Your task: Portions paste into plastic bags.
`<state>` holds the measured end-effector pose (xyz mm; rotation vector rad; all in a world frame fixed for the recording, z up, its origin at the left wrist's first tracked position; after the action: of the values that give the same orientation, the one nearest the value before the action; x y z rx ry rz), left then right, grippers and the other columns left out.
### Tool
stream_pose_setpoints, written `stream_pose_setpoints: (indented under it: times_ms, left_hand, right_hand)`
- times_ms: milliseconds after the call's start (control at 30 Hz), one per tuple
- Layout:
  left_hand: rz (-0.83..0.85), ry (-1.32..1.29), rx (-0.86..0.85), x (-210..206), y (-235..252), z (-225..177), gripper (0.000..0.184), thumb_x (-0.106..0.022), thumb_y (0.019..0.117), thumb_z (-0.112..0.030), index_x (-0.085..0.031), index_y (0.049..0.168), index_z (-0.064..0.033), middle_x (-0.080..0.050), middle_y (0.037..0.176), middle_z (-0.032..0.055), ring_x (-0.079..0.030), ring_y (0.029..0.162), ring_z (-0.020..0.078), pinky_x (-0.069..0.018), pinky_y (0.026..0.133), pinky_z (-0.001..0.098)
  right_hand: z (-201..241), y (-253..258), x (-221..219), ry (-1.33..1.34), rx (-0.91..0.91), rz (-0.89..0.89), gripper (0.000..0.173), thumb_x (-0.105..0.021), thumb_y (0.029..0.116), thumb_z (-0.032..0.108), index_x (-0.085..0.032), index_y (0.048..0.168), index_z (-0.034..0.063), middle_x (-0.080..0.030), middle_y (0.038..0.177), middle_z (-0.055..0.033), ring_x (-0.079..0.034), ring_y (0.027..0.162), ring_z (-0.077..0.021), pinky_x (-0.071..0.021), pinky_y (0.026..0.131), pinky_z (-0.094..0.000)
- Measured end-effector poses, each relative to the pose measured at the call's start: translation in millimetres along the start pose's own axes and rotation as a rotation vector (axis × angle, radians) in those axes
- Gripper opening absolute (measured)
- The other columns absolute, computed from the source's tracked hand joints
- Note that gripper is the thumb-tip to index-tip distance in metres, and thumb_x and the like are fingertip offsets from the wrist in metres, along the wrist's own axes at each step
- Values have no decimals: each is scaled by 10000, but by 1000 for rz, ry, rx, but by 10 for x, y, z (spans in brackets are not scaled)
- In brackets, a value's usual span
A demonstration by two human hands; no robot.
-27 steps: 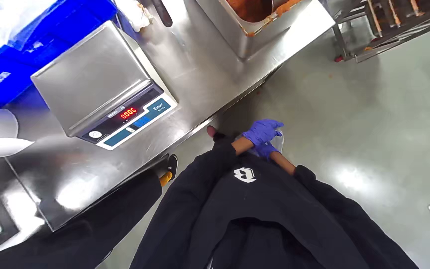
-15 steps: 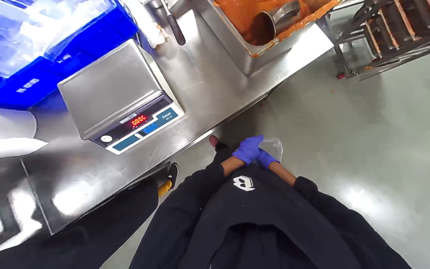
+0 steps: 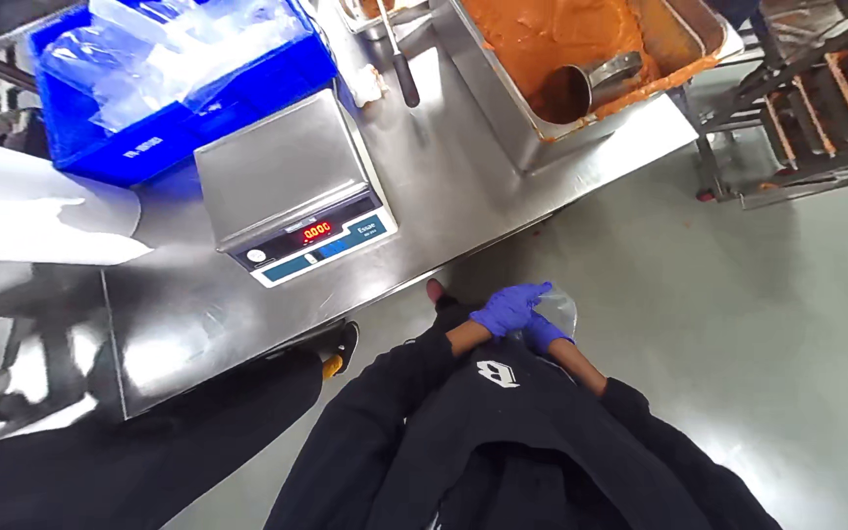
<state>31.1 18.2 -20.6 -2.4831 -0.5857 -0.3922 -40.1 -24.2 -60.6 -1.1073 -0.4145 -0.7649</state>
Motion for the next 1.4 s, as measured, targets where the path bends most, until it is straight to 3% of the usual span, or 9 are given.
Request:
stream_pose_setpoints:
  times_ms: [100, 167, 267, 433, 533, 600, 800, 1167, 1400]
  left_hand:
    - [-147, -81, 35, 450, -245, -80, 429, -375, 1098, -154, -505, 1504, -107, -619, 1393, 176, -582, 1303, 335, -426, 1125, 532]
    - [-292, -144, 15, 829, -572, -153, 414, -393, 1098, -184, -538, 1469, -71, -643, 1352, 184, -610, 1266, 321, -448, 1109, 513]
    - [-420, -253, 91, 1369, -1211, -295, 400, -412, 1101, -236, -565, 1443, -95, -672, 1307, 125, -672, 1149, 226, -556, 980, 445]
    - [-759, -425, -30, 2135, -1957, -320, 367, -400, 1088, -190, -642, 1306, -20, -713, 1224, 57, -697, 1041, 98, -614, 790, 296]
    - [-813, -412, -66, 2597, -1981, -244, 382, -361, 1084, -180, -629, 1295, -8, -705, 1198, 54, -687, 1027, 106, -606, 785, 302]
    - [-806, -414, -7, 2866, -1867, -193, 382, -352, 1092, -199, -615, 1300, -16, -698, 1181, 66, -688, 976, 118, -601, 763, 318]
    - [-771, -320, 186, 3335, -1443, -110, 373, -386, 1109, -275, -622, 1262, -31, -686, 1132, 125, -680, 907, 181, -580, 754, 391]
    - [-734, -312, 342, 3667, -976, -86, 442, -412, 1099, -358, -552, 1351, -22, -651, 1192, 183, -635, 1092, 281, -509, 923, 520]
    - [-787, -483, 331, 3772, -777, -177, 390, -497, 1061, -264, -522, 1388, -54, -649, 1189, 112, -631, 1001, 141, -534, 850, 371]
  right_hand:
    - [172, -582, 894, 245, 137, 224, 410, -536, 1054, 187, -565, 1445, 65, -541, 1502, -168, -514, 1395, -319, -396, 1152, -537]
    - [286, -1136, 1601, 487, 457, -86, 376, -563, 1037, 214, -643, 1399, 149, -604, 1467, -32, -542, 1382, -167, -446, 1165, -395]
    - [342, -1649, 2465, 784, 846, -472, 328, -553, 1060, 245, -667, 1367, 245, -666, 1389, 24, -608, 1313, -179, -517, 1116, -377]
    - [120, -1307, 3437, 570, 322, -935, 383, -644, 980, 249, -659, 1350, 152, -682, 1317, 16, -667, 1073, -38, -565, 919, -254]
    - [-57, -672, 4154, 208, 113, -951, 440, -647, 995, 248, -616, 1402, 82, -596, 1444, -147, -588, 1305, -291, -454, 1101, -520]
    - [-343, -111, 4497, -22, -8, -795, 391, -707, 975, 289, -686, 1263, 25, -637, 1322, -246, -581, 1267, -439, -414, 1067, -676]
    - [-374, 609, 4698, -248, -116, -282, 352, -818, 879, 381, -728, 883, 41, -676, 840, -181, -648, 868, -371, -472, 796, -609]
    - [-150, 471, 5369, -254, -252, -217, 182, -785, 920, 252, -758, 913, 72, -695, 859, -156, -659, 872, -342, -490, 788, -570]
    - [-225, 1132, 5450, -458, -137, -379, 167, -682, 953, 210, -758, 910, 68, -708, 936, -204, -661, 998, -441, -497, 843, -649]
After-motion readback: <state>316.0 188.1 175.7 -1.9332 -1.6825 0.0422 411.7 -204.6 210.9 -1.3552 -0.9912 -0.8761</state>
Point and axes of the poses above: each hand's wrist, its own y-axis towards the middle knuckle, its own x-axis out of the back of the hand, z = x × y, the point moved 6 cm from there along y, towards the middle knuckle
